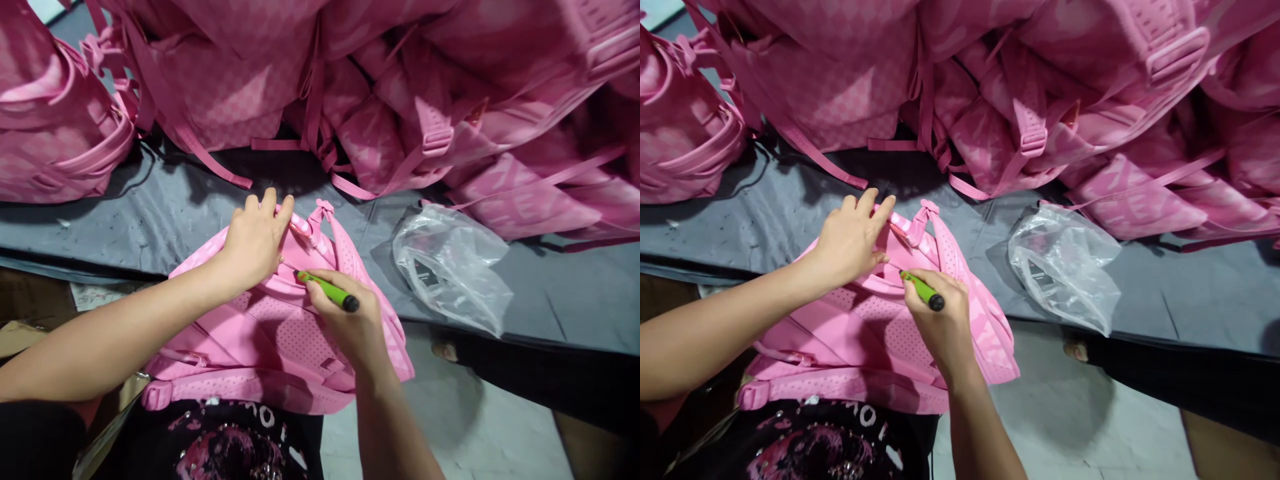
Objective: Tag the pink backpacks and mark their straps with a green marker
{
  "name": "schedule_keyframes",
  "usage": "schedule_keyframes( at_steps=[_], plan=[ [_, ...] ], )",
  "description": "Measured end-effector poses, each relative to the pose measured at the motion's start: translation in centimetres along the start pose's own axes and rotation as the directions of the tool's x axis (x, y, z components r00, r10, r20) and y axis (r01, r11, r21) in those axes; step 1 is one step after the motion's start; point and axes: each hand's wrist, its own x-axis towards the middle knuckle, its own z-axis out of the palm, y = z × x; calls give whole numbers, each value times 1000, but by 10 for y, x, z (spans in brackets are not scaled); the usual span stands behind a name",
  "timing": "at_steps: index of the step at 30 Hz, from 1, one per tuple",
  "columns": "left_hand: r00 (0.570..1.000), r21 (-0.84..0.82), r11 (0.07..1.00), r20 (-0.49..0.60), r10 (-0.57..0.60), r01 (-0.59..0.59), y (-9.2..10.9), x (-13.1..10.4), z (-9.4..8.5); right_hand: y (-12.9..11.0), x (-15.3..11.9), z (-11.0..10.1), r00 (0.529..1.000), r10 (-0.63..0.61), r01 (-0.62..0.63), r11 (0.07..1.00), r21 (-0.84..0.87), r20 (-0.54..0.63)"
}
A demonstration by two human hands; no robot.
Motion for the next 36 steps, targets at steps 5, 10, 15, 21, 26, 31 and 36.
schedule_keyframes(
  at_steps=[5, 10, 15, 21, 26, 31, 36],
  plan=[
    [1000, -1, 1000, 10, -4, 4, 0, 2, 1, 2, 1, -7, 999, -15, 14, 999, -30, -34],
    [1000, 2, 1000, 3, 3, -3, 0, 3, 1, 4, 5, 0, 990, -140, 140, 990, -14, 2],
    [1000, 4, 1000, 0, 10, -10, 0, 5, 2, 7, 7, -2, 983, -182, 182, 983, -24, -1],
    [1000, 31, 999, 12, 14, -14, 0, 4, -1, 7, 7, -1, 978, -210, 210, 977, -47, 3],
    [999, 48, 998, 37, 26, -28, -1, 6, -4, 5, 6, 2, 969, -248, 245, 962, -125, -15],
    [981, 61, 990, 153, 118, -128, -13, 6, -15, 11, 4, 11, 957, -290, 289, 957, -39, -8],
    [960, 149, 981, 271, 76, -120, -16, -5, -25, 12, -5, 20, 937, -347, 347, 938, -3, -39]
  ],
)
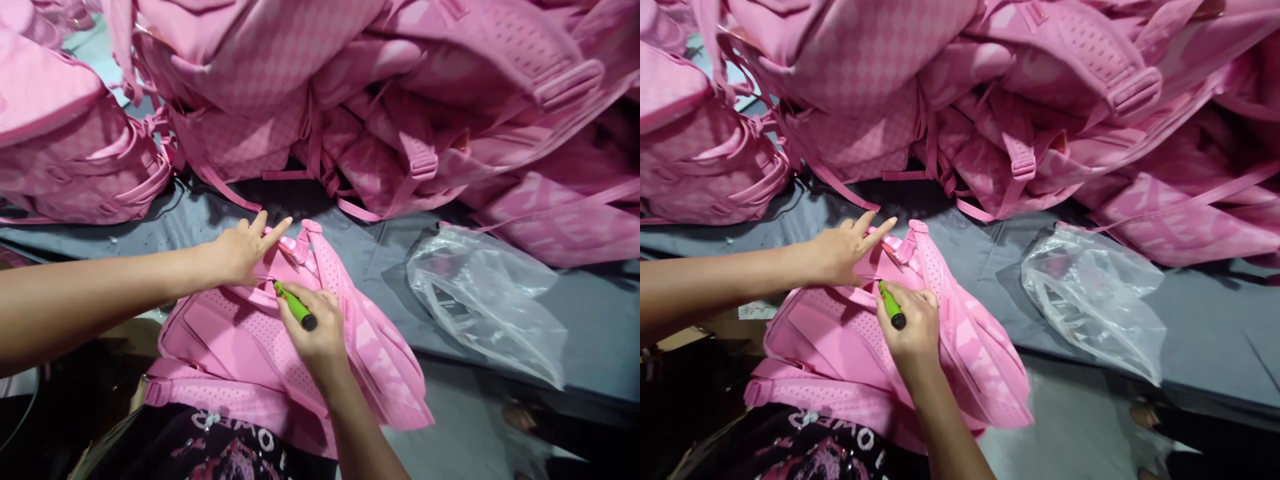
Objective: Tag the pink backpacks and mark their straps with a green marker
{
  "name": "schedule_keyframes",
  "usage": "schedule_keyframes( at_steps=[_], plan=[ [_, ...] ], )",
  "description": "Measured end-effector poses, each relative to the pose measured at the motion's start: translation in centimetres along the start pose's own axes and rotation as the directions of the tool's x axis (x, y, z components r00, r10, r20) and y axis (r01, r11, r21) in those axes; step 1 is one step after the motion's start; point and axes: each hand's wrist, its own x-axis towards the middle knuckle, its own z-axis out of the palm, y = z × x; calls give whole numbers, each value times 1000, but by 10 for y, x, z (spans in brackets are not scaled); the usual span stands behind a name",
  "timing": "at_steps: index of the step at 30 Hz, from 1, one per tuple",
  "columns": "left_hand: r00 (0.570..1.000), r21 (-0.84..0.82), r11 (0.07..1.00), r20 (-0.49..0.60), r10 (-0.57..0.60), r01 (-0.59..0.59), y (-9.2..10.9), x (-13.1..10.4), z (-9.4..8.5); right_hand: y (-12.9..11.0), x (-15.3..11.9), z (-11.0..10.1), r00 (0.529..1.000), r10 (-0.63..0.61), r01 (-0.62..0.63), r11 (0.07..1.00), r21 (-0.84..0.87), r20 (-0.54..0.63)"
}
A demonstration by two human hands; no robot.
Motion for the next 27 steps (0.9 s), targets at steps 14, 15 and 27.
schedule_keyframes(
  at_steps=[14, 15, 27],
  plan=[
    [997, -199, 978, -48, 55, -64, -22, -19, 6, -1, -12, -5, 999, -27, 25, 997, 70, 23],
    [999, -234, 972, -33, -2, -6, -23, -21, 6, -2, -13, -5, 999, -33, 31, 997, 70, 28],
    [984, -482, 873, -175, -16, -72, -45, -24, 48, -7, -6, 14, 982, -157, 154, 987, 36, 105]
  ],
)
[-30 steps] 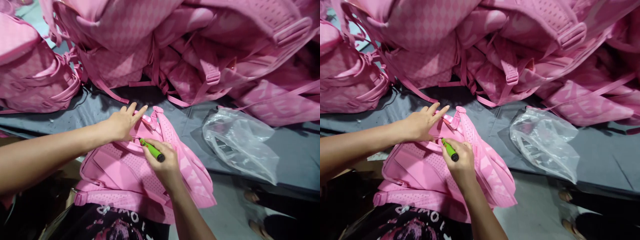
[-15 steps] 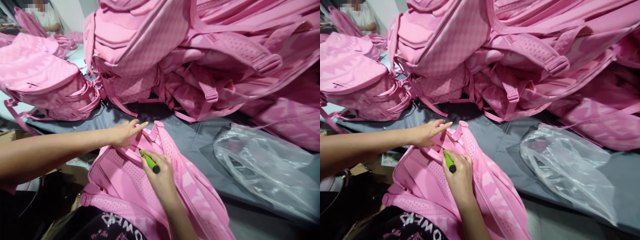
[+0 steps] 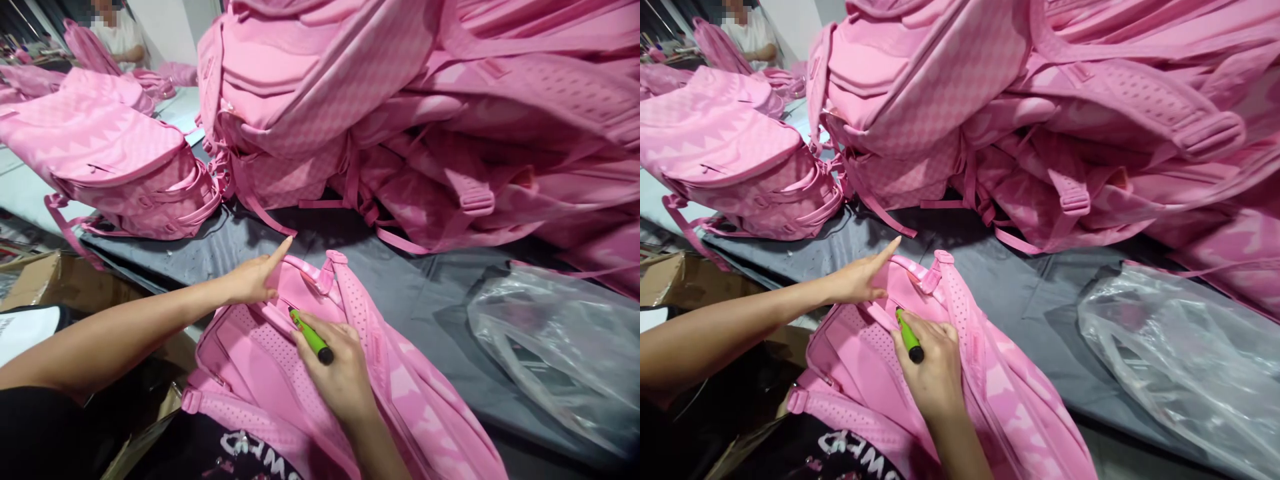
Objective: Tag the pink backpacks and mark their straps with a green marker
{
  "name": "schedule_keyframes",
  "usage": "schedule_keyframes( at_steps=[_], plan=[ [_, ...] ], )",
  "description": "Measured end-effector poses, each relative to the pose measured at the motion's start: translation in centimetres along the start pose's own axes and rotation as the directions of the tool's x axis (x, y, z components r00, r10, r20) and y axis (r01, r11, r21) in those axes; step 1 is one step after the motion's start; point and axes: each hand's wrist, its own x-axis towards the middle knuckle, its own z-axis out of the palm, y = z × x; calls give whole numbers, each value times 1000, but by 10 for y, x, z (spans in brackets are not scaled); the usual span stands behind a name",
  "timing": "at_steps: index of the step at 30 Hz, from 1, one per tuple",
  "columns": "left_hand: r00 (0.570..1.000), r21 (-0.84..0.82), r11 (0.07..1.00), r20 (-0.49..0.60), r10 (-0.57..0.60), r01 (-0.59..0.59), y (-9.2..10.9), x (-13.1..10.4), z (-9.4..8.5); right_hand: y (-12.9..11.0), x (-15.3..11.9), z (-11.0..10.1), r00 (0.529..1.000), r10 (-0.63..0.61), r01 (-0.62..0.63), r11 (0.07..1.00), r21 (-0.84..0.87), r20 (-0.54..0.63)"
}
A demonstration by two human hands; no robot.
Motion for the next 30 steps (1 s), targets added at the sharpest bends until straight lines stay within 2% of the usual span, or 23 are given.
schedule_keyframes(
  at_steps=[2, 7, 12, 17, 21, 25, 28, 30],
  plan=[
    [1000, -31, 1000, 17, 6, -6, -4, 2, 0, 2, 1, 3, 1000, 4, -4, 1000, -22, 11],
    [987, -48, 999, 162, 19, -11, -10, 8, -6, 2, 6, 10, 998, 43, -42, 999, -34, 39],
    [991, -130, 989, 109, 80, -65, -18, 9, -3, -6, 16, 22, 989, 92, -94, 995, 15, 120],
    [988, -106, 994, 147, 47, -32, -18, 10, -3, -8, 18, 24, 997, 65, -62, 995, -74, 41],
    [987, -107, 994, 151, 50, -34, -18, 11, -5, -9, 19, 20, 993, 67, -67, 998, -2, 98],
    [985, -94, 995, 167, 37, -22, -18, 11, -6, -12, 21, 21, 998, 53, -51, 998, -48, 26],
    [987, -105, 994, 156, 36, -19, -19, 10, -6, -14, 23, 24, 990, 94, -97, 995, 26, 108],
    [987, -110, 994, 157, 37, -20, -19, 10, -6, -15, 24, 26, 987, 116, -121, 992, 32, 114]
  ],
)
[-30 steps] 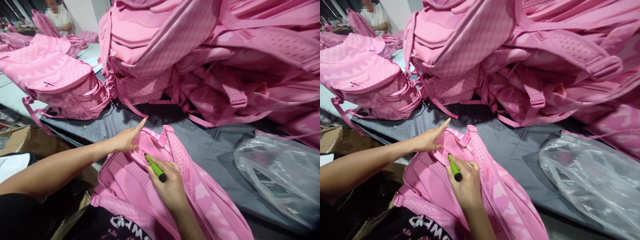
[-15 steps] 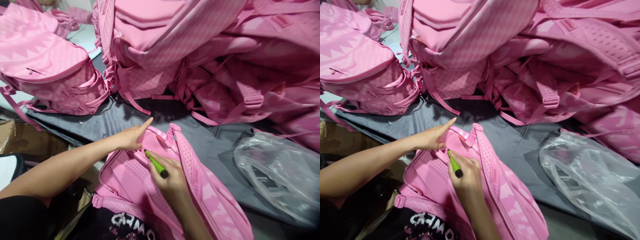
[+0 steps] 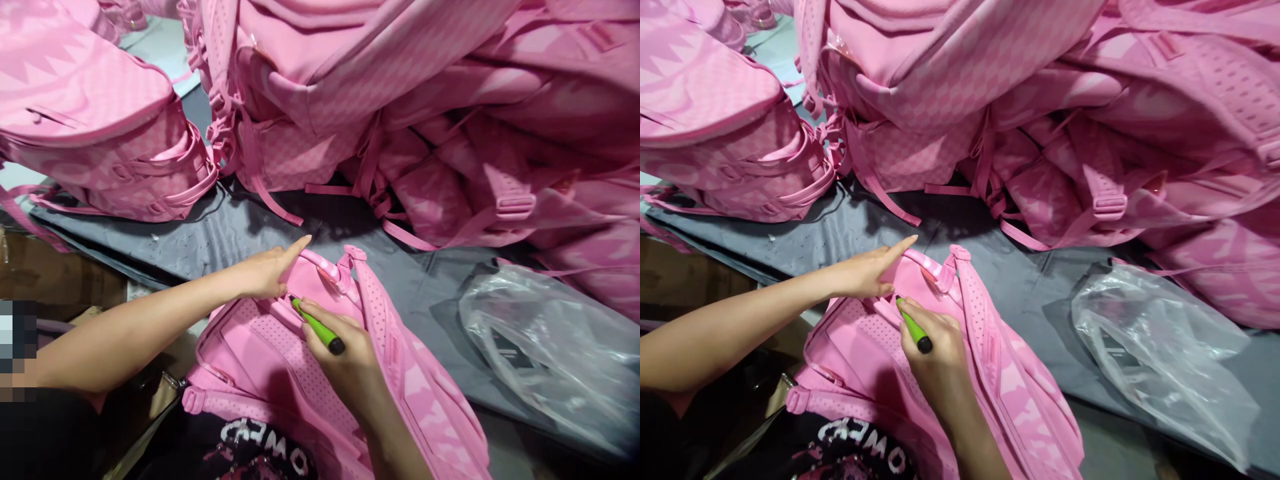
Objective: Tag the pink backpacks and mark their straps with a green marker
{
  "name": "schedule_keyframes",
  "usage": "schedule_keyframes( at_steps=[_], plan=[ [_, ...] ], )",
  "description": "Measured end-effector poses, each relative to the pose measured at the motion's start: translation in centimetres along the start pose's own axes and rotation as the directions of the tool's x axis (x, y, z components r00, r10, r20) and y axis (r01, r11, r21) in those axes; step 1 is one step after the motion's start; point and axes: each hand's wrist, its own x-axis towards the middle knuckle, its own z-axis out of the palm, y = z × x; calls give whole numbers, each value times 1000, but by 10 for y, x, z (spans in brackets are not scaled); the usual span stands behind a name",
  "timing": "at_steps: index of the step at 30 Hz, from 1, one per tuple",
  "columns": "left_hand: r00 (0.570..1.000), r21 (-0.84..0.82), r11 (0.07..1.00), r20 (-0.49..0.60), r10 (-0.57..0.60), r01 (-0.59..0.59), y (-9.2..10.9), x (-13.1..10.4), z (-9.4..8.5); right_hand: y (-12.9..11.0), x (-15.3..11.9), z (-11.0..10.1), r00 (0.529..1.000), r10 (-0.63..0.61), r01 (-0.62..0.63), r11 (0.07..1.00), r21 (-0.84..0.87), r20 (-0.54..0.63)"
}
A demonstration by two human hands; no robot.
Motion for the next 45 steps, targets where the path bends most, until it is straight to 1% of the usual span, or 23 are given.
schedule_keyframes(
  at_steps=[2, 6, 10, 12, 17, 22, 25, 27, 30, 34, 37, 38, 41, 42, 45],
  plan=[
    [1000, 8, 1000, 3, 3, -3, 0, 0, 0, -1, 1, 0, 1000, 0, -1, 1000, -26, -19],
    [1000, 11, 1000, -17, 0, 0, 0, 0, 2, -1, -1, -6, 999, 18, -17, 1000, -7, 37],
    [1000, 3, 1000, -24, -8, 8, 0, 0, 4, -1, -8, -16, 998, -55, 51, 990, -130, -23],
    [999, 7, 1000, -33, -6, 7, 0, 0, 4, -2, -8, -15, 998, -59, 57, 992, -115, -13],
    [1000, -8, 1000, -31, 0, 0, 1, -1, 2, -1, -2, -5, 1000, -27, 26, 999, -42, -14],
    [1000, -17, 1000, -17, -11, 11, 3, -1, 1, 0, 1, -4, 1000, -1, 1, 1000, -19, -16],
    [999, -16, 1000, -30, -14, 14, 4, -1, 1, 0, 3, -3, 999, 15, -17, 998, 56, 32],
    [999, -19, 1000, -30, -19, 19, 4, 0, 2, -1, 3, -3, 999, 30, -31, 999, 37, 34],
    [1000, -20, 1000, -26, -12, 11, 3, 0, 3, -1, 1, -5, 1000, 14, -14, 999, -43, -13],
    [999, -17, 1000, -37, -22, 22, 5, -1, 2, -2, -2, -8, 1000, 7, -7, 1000, -24, 12],
    [999, -16, 999, -24, -31, 31, 7, -1, -1, -4, -1, -9, 999, 21, -24, 994, -110, -27],
    [999, -15, 999, -22, -32, 31, 8, -2, -1, -5, -1, -8, 999, 26, -28, 995, -101, -23],
    [999, -10, 999, -24, -38, 38, 8, -2, -2, -6, 4, -6, 997, 60, -61, 998, 24, 47],
    [999, -9, 999, -21, -39, 39, 7, -2, -2, -7, 5, -6, 997, 66, -68, 997, 40, 51],
    [1000, -13, 1000, -21, -23, 22, 5, -1, 0, -7, 7, -5, 998, 52, -52, 999, 4, 17]
  ],
)
